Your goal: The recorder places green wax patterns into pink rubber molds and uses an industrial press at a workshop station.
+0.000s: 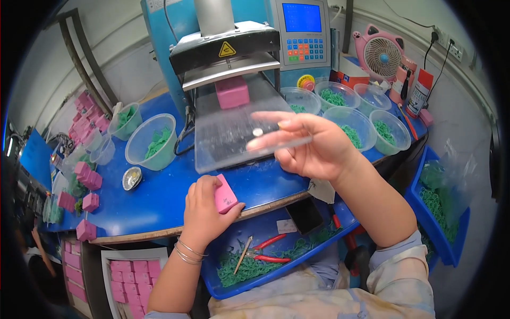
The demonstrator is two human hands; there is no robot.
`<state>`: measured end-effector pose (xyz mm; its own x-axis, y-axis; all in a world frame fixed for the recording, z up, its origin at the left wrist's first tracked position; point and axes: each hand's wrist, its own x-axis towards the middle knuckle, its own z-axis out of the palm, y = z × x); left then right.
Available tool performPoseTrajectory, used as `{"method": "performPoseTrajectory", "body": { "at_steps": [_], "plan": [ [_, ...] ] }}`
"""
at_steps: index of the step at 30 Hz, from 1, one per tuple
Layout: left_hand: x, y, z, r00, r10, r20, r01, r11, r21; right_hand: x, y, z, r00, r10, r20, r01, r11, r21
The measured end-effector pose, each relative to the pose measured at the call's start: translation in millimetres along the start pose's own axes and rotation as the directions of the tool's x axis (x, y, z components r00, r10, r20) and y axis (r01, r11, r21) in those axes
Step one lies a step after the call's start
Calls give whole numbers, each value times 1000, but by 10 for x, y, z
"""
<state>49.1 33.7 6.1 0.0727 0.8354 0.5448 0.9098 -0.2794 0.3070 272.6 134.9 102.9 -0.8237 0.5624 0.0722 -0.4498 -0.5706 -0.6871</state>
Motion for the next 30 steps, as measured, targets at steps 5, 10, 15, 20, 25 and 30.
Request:
{"method": "performPoseTrajectory", "body": {
  "at_steps": [5,10,15,20,25,30],
  "plan": [
    [-17,20,7,1000,-7,16,6,999,49,242,163,77,896,-312,-317,265,947,-181],
    [-41,22,33,1000,17,-10,-16,998,67,382,303,-126,863,-413,-291,288,876,-388],
    [-43,16,46,999,34,-24,-32,996,87,486,440,-149,784,-521,-337,339,815,-469],
    [-46,34,61,998,45,-38,-41,995,95,592,283,-118,865,-263,-427,174,956,-234],
    [-69,42,77,998,19,-57,-12,993,118,590,130,-177,939,-83,-335,-6,966,-257],
    [-65,44,110,999,18,-38,-12,991,135,591,144,-236,961,-91,-261,29,972,-232]
  ]
}}
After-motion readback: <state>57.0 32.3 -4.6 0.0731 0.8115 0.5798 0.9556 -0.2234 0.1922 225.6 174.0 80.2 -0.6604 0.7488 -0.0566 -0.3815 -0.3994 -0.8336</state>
